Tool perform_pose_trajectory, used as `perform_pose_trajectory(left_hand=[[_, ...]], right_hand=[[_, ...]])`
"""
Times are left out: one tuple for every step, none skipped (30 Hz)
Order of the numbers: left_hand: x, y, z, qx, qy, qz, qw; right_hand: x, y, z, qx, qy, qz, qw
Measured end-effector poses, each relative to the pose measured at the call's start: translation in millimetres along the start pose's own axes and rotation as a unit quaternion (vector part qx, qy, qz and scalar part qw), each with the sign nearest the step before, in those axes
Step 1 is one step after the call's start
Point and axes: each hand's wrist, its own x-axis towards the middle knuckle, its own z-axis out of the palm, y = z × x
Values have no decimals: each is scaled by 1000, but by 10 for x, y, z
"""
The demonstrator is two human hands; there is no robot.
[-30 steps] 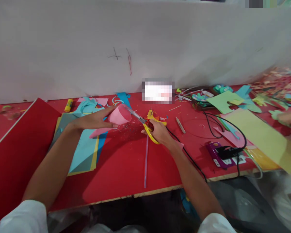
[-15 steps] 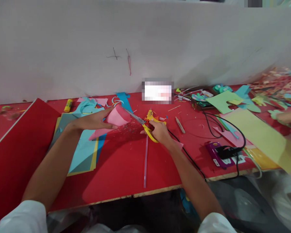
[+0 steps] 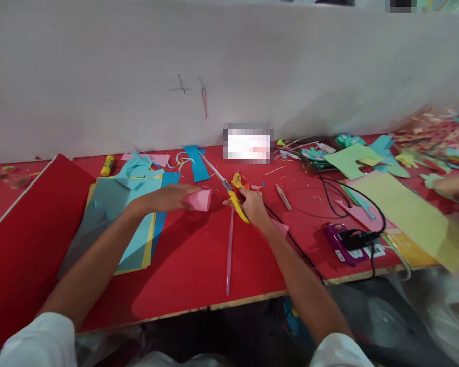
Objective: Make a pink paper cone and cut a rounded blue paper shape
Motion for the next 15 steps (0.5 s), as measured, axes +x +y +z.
perform_pose_trajectory(left_hand=[[20,-23,34,18,11,-3,1000],[35,-47,59,38,27,-7,999],[44,-69,74,58,45,-12,997],[49,-87,83,76,63,-19,995],[51,-99,90,91,77,-24,993],[52,-105,98,103,84,-29,991],[53,-105,111,114,84,-33,989],[55,-99,131,125,78,-35,988],[60,-89,159,136,70,-40,987],[69,-75,193,148,61,-46,986],[83,-61,231,160,55,-52,984],[101,-46,269,171,55,-60,982],[124,-33,305,180,62,-66,980],[149,-22,336,186,74,-72,977],[176,-14,359,189,88,-76,975]], right_hand=[[-1,5,5,2,1,-1,1000],[-1,10,11,4,4,-2,1000],[-2,13,17,5,7,-1,1000],[-1,15,22,5,10,1,1000],[0,16,27,3,13,3,1000],[2,17,31,1,15,5,1000],[5,18,32,0,17,7,1000],[7,20,32,-1,19,7,1000],[9,24,31,0,20,6,1000],[10,30,28,0,21,5,1000],[9,38,26,-2,22,3,1000],[7,50,26,-5,23,1,1000],[5,64,31,-9,24,-1,1000],[3,79,41,-12,23,-3,1000],[3,94,58,-11,21,-6,1000]])
